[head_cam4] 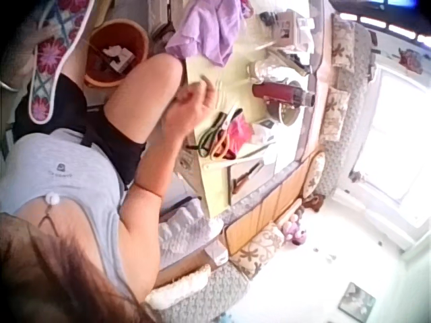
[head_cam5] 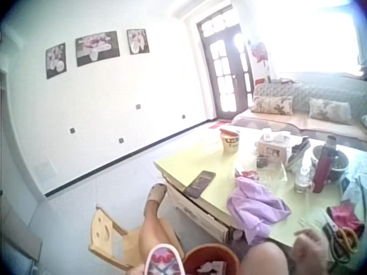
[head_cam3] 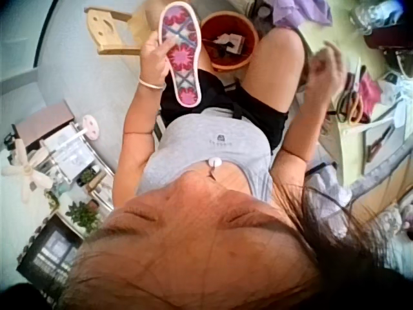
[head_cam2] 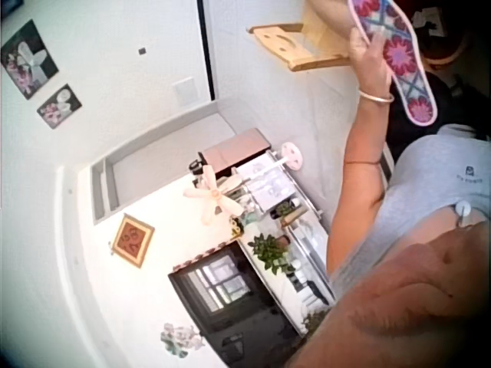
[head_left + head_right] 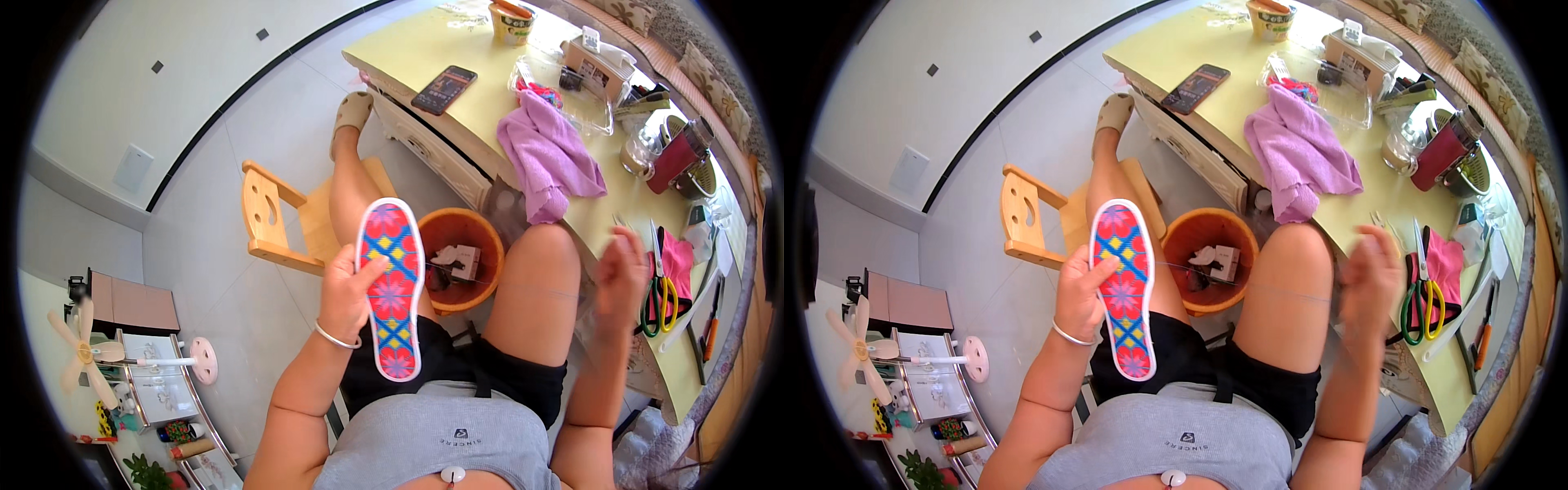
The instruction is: The person is sewing a patterned shoe insole by hand, using a needle and blue thread to stitch along marked lines on the white underside.
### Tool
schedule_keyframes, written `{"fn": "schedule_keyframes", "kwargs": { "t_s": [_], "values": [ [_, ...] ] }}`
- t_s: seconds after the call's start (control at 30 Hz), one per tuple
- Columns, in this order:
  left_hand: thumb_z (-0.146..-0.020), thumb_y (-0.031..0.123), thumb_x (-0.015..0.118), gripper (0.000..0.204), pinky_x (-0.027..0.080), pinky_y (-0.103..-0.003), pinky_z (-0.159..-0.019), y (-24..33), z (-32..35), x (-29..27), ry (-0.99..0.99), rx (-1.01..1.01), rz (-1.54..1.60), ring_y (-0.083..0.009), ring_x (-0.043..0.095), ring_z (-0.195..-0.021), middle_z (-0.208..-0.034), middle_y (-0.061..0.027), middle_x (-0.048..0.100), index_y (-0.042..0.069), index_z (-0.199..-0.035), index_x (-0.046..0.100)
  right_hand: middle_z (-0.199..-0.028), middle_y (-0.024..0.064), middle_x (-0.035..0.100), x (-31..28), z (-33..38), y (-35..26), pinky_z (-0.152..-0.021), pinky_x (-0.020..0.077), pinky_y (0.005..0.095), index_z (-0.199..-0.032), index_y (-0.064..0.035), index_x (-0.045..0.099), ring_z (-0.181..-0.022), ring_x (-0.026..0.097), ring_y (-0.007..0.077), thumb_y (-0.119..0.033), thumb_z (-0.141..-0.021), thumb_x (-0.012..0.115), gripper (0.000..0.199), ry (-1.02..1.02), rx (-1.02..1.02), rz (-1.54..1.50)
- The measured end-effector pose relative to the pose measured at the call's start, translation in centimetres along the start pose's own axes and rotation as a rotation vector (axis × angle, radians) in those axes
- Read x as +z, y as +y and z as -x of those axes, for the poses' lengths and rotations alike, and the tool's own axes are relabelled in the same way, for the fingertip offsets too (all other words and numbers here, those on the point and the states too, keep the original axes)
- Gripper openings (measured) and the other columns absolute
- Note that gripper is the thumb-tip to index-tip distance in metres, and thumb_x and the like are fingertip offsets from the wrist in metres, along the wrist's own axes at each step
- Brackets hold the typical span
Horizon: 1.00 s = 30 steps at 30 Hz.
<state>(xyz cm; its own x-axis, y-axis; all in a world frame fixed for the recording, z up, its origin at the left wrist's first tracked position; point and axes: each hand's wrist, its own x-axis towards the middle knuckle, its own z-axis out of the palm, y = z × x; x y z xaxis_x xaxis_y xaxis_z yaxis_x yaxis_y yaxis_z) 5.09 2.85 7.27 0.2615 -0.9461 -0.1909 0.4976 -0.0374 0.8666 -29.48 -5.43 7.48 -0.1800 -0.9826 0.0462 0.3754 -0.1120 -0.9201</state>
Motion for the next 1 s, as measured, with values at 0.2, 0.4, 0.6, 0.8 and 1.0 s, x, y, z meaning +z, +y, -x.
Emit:
{"fn": "schedule_keyframes", "kwargs": {
  "t_s": [0.2,0.4,0.6,0.8,1.0],
  "values": [
    [-0.087,0.002,0.064,0.020,0.056,-0.029,-0.075,-1.6,1.3,2.0,-0.047,-0.068,-0.059,-0.0146,0.067,-0.083,-0.099,-0.0127,0.068,-0.005,-0.105,0.057,-0.075,-0.0030,0.055,8.1,4.9,6.1,-0.057,0.0376,0.0182,-0.095,-0.0051,0.059,-0.064,0.049,0.0034,-0.007,-0.091,0.057,0.005,-0.328,0.428,0.059],
    [-0.087,0.003,0.063,0.019,0.056,-0.028,-0.075,-2.0,1.6,2.0,-0.039,-0.083,-0.086,-0.0138,0.066,-0.084,-0.098,-0.0120,0.068,-0.005,-0.105,0.058,-0.085,-0.0019,0.060,9.8,5.9,9.5,-0.067,0.0439,0.0180,-0.092,-0.0010,0.061,-0.077,0.054,0.0027,-0.004,-0.091,0.059,0.004,-0.445,0.480,0.069],
    [-0.088,0.003,0.063,0.020,0.055,-0.028,-0.076,-2.3,1.5,2.0,-0.051,-0.093,-0.080,-0.0138,0.066,-0.084,-0.099,-0.0123,0.068,-0.005,-0.105,0.058,-0.090,0.0027,0.064,10.8,6.1,10.1,-0.074,0.0525,0.0236,-0.094,0.0006,0.058,-0.082,0.061,0.0084,-0.002,-0.090,0.058,0.005,-0.520,0.521,0.037],
    [-0.088,0.004,0.063,0.020,0.056,-0.028,-0.076,-2.2,1.5,2.2,-0.068,-0.135,-0.050,-0.0145,0.066,-0.085,-0.099,-0.0132,0.068,-0.006,-0.105,0.058,-0.085,-0.0005,0.061,11.4,6.4,9.7,-0.067,0.0472,0.0188,-0.095,0.0003,0.060,-0.077,0.055,0.0039,-0.005,-0.092,0.058,0.006,-0.505,0.521,0.043],
    [-0.086,0.002,0.063,0.021,0.056,-0.029,-0.077,-1.8,1.5,2.4,-0.088,-0.204,-0.035,-0.0161,0.066,-0.085,-0.100,-0.0142,0.068,-0.007,-0.105,0.058,-0.088,-0.0003,0.060,11.5,6.6,9.1,-0.064,0.0503,0.0208,-0.095,0.0007,0.060,-0.078,0.058,0.0055,-0.004,-0.092,0.058,0.006,-0.509,0.555,-0.007]
  ]
}}
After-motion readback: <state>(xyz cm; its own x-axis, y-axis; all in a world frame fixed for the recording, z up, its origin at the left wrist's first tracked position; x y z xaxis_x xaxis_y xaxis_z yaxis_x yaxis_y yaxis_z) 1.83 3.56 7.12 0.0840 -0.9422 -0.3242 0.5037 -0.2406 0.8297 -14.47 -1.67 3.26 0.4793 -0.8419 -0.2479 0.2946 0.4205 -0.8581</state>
